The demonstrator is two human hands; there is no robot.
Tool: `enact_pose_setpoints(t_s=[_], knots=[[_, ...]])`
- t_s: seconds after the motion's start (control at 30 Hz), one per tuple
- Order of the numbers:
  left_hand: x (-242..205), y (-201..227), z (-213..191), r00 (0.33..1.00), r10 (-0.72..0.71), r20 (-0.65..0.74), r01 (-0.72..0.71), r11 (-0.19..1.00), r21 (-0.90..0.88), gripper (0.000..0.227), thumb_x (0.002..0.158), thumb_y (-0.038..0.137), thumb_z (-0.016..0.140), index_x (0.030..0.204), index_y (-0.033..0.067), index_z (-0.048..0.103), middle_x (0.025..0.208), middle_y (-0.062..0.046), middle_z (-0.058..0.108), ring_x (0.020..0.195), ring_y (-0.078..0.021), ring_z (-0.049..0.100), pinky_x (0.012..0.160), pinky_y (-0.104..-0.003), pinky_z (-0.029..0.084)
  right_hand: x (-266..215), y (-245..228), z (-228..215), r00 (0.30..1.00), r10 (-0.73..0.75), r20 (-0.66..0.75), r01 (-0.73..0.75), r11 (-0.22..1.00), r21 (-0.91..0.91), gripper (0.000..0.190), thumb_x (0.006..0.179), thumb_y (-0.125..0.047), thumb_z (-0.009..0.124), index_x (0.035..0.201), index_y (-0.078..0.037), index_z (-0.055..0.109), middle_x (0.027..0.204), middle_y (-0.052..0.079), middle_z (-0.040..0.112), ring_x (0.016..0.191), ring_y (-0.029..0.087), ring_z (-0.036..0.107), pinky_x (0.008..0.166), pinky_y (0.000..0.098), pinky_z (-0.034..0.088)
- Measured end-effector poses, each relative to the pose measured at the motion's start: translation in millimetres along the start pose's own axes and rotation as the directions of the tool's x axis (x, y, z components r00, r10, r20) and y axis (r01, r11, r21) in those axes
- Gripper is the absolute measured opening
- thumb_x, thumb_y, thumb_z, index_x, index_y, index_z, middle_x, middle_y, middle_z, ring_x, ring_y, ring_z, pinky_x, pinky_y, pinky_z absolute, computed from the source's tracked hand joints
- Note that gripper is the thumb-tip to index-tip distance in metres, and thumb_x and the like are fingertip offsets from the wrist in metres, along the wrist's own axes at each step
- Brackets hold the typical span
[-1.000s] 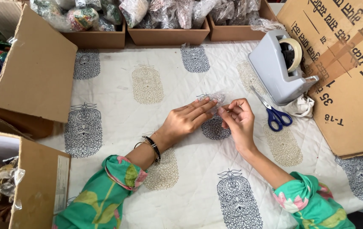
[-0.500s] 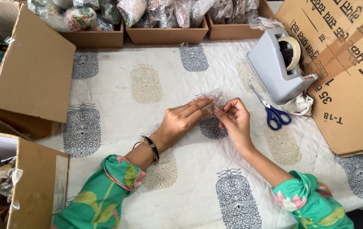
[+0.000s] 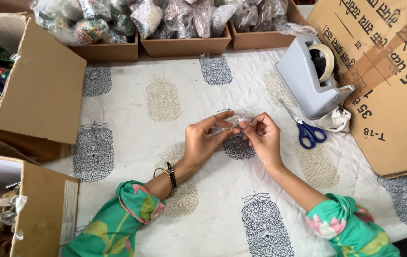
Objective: Wrapping small figurines in bubble wrap and placing them in shipping boxes.
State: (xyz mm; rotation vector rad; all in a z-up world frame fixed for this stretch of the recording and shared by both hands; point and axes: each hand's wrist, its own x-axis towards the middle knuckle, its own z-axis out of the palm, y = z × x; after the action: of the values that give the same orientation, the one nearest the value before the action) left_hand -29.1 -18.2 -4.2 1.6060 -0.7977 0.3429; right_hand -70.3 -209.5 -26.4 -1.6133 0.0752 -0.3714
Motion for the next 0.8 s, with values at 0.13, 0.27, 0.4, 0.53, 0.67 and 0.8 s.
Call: enact_pose_setpoints(t_s=[0.13, 0.27, 0.4, 0.53, 0.67, 0.8], knots=[[3, -2, 3, 0.981, -0.192, -0.008, 0.191, 0.980, -0.054, 0.020, 0.079, 0.008, 0.085, 0.094, 0.0004, 0.075, 0.116, -0.013, 0.078, 0.095, -0.0184, 0.079, 0.074, -0.029, 0.067, 0, 2, -2, 1.000, -0.012, 0.002, 0.012, 0.997, -0.082, 0.031, 0.095, -0.026, 0.078, 0.086, -0.009, 0.054, 0.070, -0.002, 0.057, 0.063, 0.003, 0.058, 0.051, 0.0182, 0.041], [5, -13, 2, 0.962, -0.271, 0.008, 0.267, 0.939, -0.219, 0.020, 0.079, 0.009, 0.086, 0.093, -0.0001, 0.074, 0.116, -0.018, 0.077, 0.096, -0.0200, 0.078, 0.078, -0.031, 0.064, -1, 1, -1, 0.998, -0.064, 0.028, 0.065, 0.997, -0.034, 0.030, 0.096, -0.023, 0.077, 0.088, -0.009, 0.052, 0.074, -0.003, 0.057, 0.064, 0.001, 0.056, 0.052, 0.0174, 0.041], [11, -17, -1, 0.916, -0.399, 0.047, 0.387, 0.846, -0.367, 0.020, 0.080, 0.008, 0.085, 0.093, -0.0016, 0.072, 0.117, -0.020, 0.076, 0.092, -0.0201, 0.078, 0.079, -0.032, 0.063, -1, -7, 1, 0.992, -0.091, 0.089, 0.089, 0.996, 0.032, 0.030, 0.094, -0.018, 0.077, 0.092, -0.010, 0.049, 0.078, -0.002, 0.062, 0.061, 0.001, 0.052, 0.053, 0.0170, 0.041], [8, -25, 0, 0.918, -0.394, 0.040, 0.381, 0.851, -0.361, 0.021, 0.080, 0.008, 0.085, 0.093, -0.0018, 0.071, 0.117, -0.020, 0.076, 0.092, -0.0192, 0.078, 0.079, -0.031, 0.065, -2, -8, 0, 0.992, -0.068, 0.107, 0.064, 0.997, 0.036, 0.026, 0.095, -0.015, 0.077, 0.095, -0.009, 0.051, 0.080, -0.001, 0.061, 0.062, 0.002, 0.051, 0.054, 0.0176, 0.042], [8, -28, 0, 0.927, -0.376, 0.005, 0.354, 0.867, -0.351, 0.021, 0.082, 0.009, 0.084, 0.093, -0.0009, 0.070, 0.118, -0.020, 0.076, 0.094, -0.0177, 0.077, 0.081, -0.029, 0.066, -10, -25, 2, 0.982, -0.179, 0.063, 0.180, 0.984, 0.002, 0.024, 0.096, -0.013, 0.074, 0.101, -0.006, 0.051, 0.088, 0.000, 0.061, 0.066, 0.002, 0.053, 0.055, 0.0179, 0.045], [9, -30, -1, 0.929, -0.366, -0.053, 0.328, 0.881, -0.341, 0.020, 0.084, 0.010, 0.084, 0.092, -0.0003, 0.069, 0.117, -0.020, 0.076, 0.095, -0.0174, 0.076, 0.080, -0.030, 0.066, -17, -47, 6, 0.878, -0.453, 0.155, 0.475, 0.781, -0.405, 0.030, 0.099, -0.012, 0.068, 0.127, -0.002, 0.064, 0.095, 0.003, 0.068, 0.063, 0.005, 0.058, 0.054, 0.0207, 0.046]])
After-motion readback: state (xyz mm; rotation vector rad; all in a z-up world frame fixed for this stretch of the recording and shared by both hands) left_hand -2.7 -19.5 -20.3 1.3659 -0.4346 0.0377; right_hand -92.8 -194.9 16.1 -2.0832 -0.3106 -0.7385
